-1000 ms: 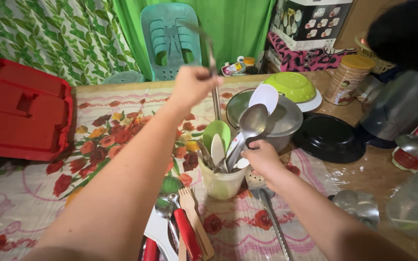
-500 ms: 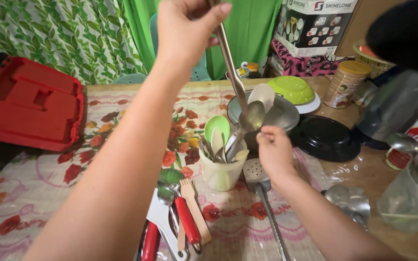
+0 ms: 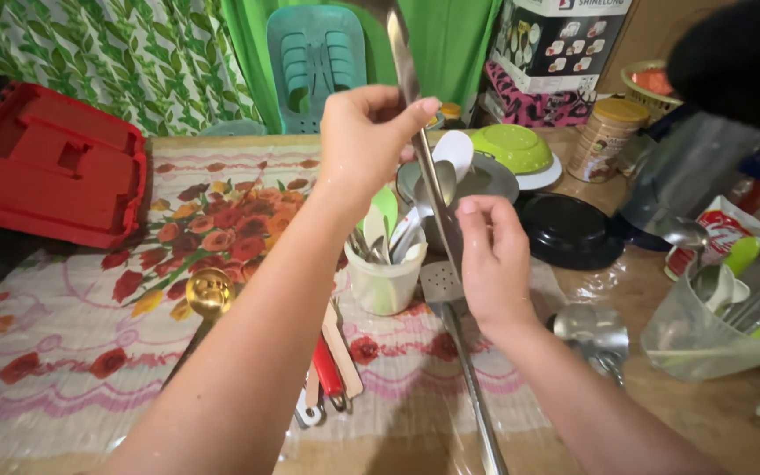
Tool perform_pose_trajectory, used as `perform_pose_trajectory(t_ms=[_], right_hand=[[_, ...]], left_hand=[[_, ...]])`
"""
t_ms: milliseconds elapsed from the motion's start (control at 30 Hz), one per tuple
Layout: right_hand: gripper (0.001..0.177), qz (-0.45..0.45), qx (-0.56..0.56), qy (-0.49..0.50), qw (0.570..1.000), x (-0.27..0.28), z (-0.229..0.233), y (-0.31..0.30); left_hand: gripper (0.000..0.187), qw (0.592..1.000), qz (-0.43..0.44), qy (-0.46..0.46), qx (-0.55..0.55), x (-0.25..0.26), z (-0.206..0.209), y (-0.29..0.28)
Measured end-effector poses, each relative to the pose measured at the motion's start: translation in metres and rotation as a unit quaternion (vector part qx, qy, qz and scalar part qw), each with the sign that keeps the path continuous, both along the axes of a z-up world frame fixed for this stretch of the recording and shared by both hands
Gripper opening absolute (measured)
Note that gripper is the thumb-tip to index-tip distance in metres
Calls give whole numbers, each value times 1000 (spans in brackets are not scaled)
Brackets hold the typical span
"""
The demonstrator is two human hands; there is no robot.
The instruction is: Organizing and sorting various kitchen utensils on a table.
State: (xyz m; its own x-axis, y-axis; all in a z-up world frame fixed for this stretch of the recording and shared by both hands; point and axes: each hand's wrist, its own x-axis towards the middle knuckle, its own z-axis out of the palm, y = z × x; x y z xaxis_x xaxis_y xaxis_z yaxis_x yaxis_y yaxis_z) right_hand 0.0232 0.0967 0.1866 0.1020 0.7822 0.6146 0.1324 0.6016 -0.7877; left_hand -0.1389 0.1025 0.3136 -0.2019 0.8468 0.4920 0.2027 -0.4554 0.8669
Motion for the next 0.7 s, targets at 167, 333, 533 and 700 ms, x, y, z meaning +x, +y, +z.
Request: perform_pose_trajectory(t_ms=[167, 333, 533, 700], right_hand=[[23, 23, -24, -23, 999, 3, 4, -29], [25, 69, -40, 6, 997, 5, -6, -52], [27, 15, -39, -53, 998, 15, -29, -74], [25, 5, -63, -26, 998, 32, -67, -91]], left_hand=[[23, 998, -44, -51, 17, 8, -34, -4], [22, 996, -49, -69, -7, 19, -58, -22], [23, 995, -25, -79, -59, 40, -80, -44], [32, 992, 68, 11, -107, 71, -102, -64]])
